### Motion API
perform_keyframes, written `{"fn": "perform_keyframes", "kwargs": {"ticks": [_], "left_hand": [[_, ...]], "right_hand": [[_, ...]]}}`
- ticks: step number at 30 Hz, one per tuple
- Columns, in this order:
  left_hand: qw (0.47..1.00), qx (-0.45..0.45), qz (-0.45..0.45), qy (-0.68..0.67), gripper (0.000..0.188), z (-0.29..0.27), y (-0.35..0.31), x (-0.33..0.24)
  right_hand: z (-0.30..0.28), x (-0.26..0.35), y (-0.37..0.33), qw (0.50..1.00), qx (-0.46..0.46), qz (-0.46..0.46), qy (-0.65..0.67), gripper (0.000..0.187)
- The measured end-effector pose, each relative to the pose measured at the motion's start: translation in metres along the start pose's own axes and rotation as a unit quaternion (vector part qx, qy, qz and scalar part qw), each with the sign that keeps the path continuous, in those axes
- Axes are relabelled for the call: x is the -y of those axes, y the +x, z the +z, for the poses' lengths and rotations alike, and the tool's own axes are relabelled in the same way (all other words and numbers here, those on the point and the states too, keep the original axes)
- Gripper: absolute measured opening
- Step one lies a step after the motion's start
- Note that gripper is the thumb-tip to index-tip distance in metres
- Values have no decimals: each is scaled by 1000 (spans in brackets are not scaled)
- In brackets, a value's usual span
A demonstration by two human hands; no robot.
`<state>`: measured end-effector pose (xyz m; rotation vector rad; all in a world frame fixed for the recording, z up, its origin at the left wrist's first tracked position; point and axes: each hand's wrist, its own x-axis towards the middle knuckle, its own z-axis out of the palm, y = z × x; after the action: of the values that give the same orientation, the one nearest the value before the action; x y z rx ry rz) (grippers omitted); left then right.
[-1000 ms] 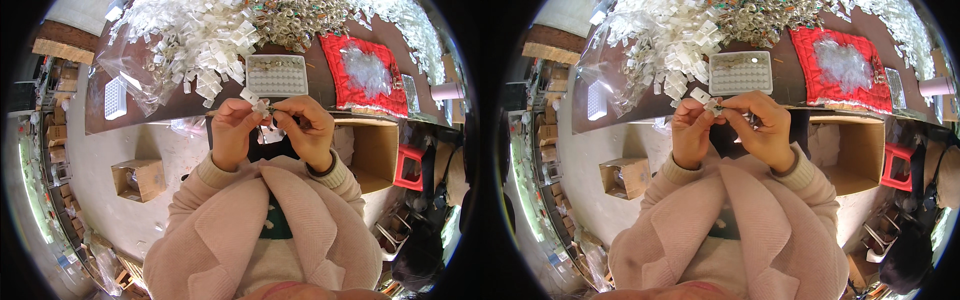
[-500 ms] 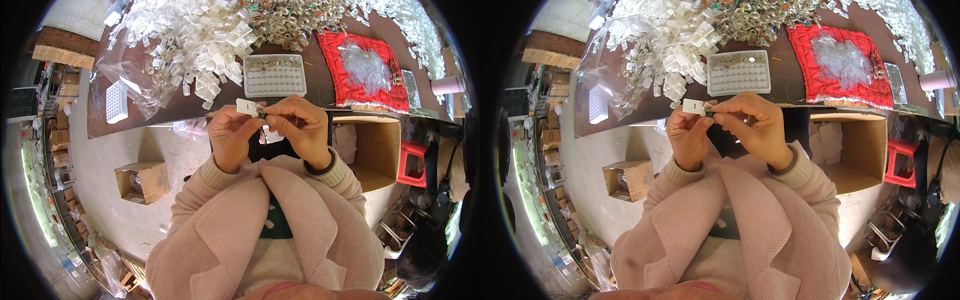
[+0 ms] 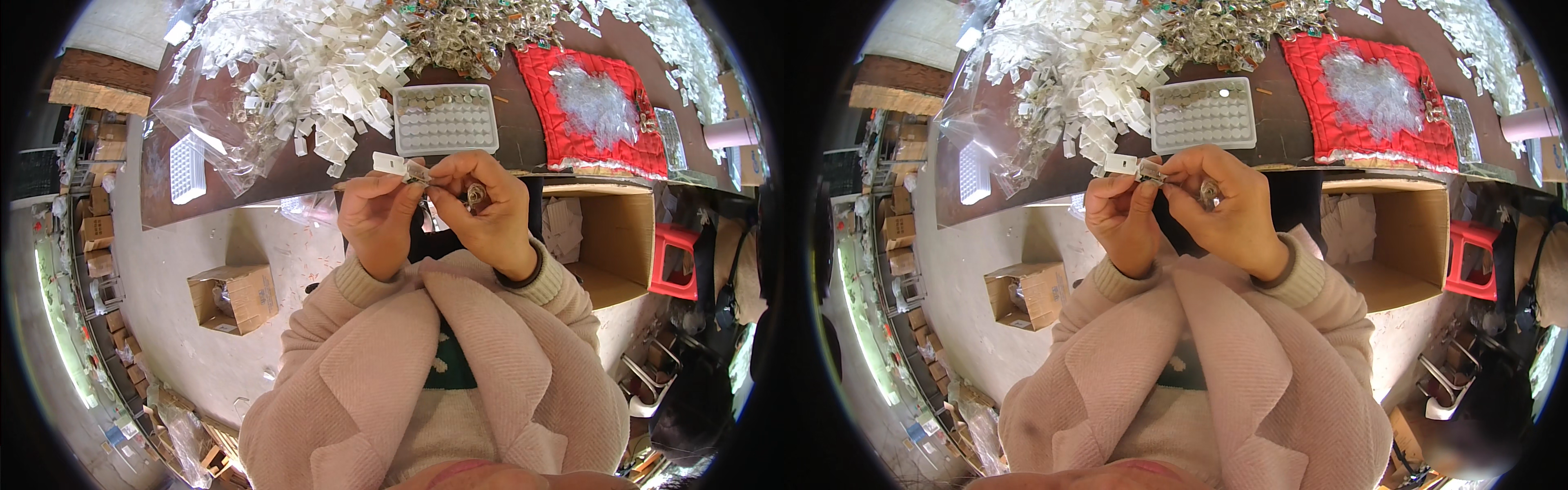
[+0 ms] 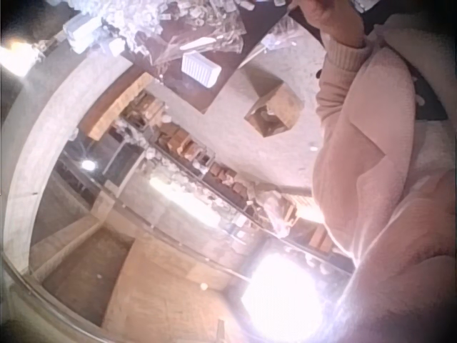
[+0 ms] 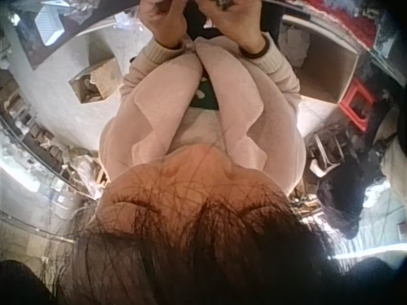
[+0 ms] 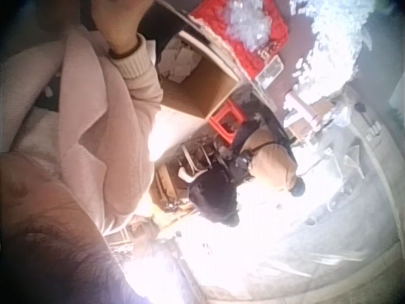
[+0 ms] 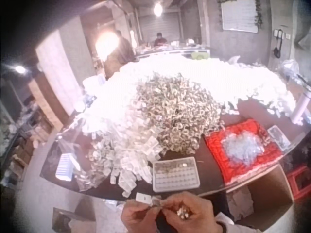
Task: The person repeatedly picks small white plastic pieces and metallic ornaments from a table, attaches them together by hand, and places the assembled units into a white tray. The person occasionally uses a small flashlight to illuminate the pieces during assembly.
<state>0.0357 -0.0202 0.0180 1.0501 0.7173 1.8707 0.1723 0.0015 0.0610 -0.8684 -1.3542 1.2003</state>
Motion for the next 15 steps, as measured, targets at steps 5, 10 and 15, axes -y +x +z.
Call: {"fn": "perform_keyframes", "kwargs": {"ticks": [5,10,15], "left_hand": [[1000,20,17,12,29,1,-1,1],[999,29,34,13,29,0,0,3],[997,-15,-28,-67,23,0,1,2]], "right_hand": [[-2,5,-1,999,4,31,-28,21],[-2,5,2,999,-19,28,14,20],[-1,-1,2,991,-7,94,96,22]]}}
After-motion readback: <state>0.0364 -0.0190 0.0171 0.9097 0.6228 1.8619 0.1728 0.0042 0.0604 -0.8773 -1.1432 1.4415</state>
